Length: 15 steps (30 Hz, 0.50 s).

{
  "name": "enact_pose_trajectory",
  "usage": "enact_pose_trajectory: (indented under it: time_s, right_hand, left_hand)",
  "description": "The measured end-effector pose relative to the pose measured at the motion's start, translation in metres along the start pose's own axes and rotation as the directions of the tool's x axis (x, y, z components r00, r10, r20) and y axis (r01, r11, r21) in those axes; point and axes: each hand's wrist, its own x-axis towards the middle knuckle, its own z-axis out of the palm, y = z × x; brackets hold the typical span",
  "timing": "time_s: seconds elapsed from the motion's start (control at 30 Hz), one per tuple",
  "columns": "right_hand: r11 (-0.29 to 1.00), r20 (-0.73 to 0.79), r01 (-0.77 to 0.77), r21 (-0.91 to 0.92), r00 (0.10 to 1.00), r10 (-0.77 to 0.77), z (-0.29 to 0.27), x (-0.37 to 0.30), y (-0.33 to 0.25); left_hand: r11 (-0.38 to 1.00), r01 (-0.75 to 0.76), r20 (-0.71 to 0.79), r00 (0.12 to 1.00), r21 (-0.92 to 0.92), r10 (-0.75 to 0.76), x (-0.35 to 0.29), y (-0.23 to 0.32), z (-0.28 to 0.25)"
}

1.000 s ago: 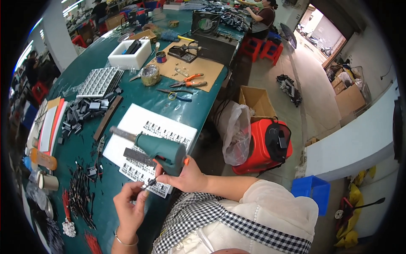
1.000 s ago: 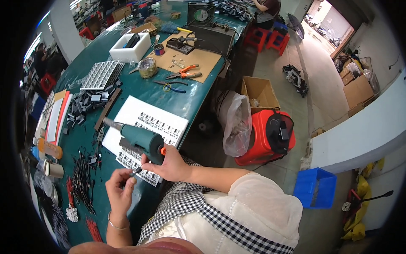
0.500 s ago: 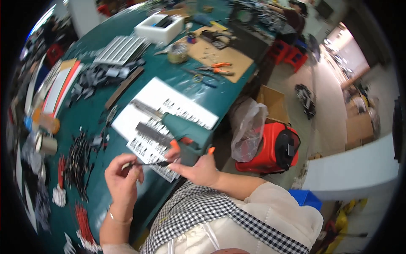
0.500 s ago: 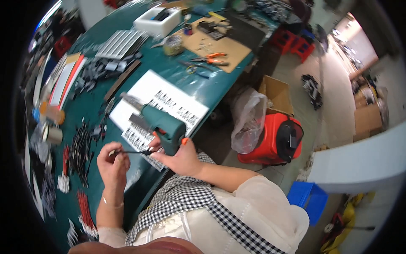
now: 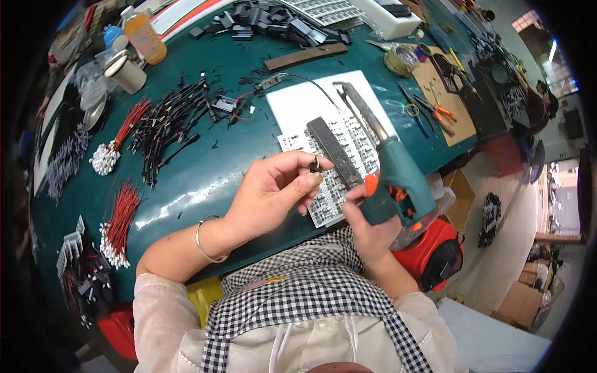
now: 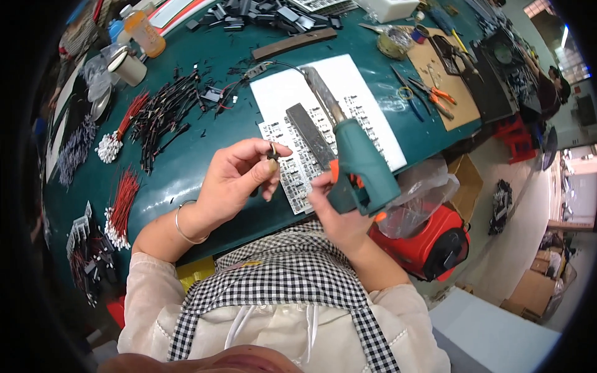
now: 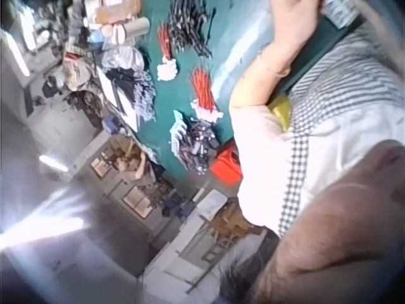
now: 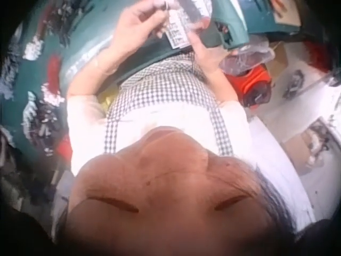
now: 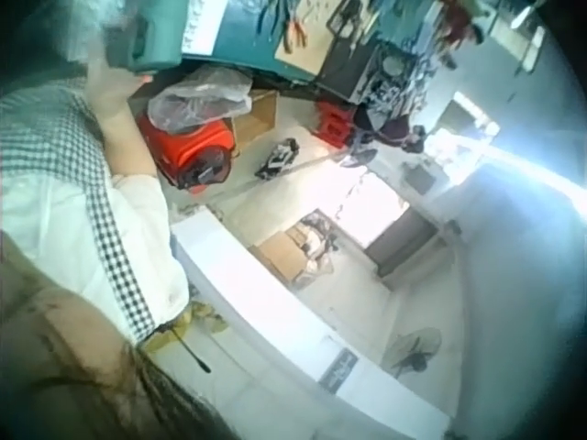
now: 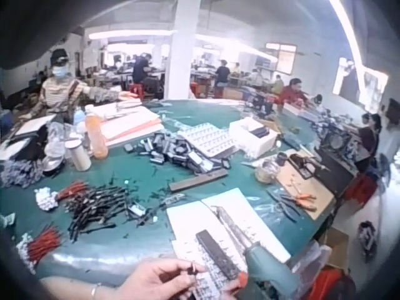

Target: The person solders wires to electronic components on an LED strip at a production workbench. This is done by hand using a soldering gun, tweezers, and pliers.

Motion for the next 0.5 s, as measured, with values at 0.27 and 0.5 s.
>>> enact_pose_trajectory:
  time_s: [0.27, 0.5]
  right_hand:
    - [0.996, 0.085, 0.082, 0.028, 0.993, -0.084, 0.004, 0.021, -0.009]
    - [0.992, 0.159, 0.112, 0.052, 0.980, -0.119, 0.008, 0.024, -0.010]
  left_hand:
    - [0.887, -0.144, -0.096, 0.974, 0.439, 0.205, -0.004, -0.004, 0.007]
    - [0.666, -0.329, 0.085, 0.925, 0.669, 0.371, -0.003, -0.013, 0.004]
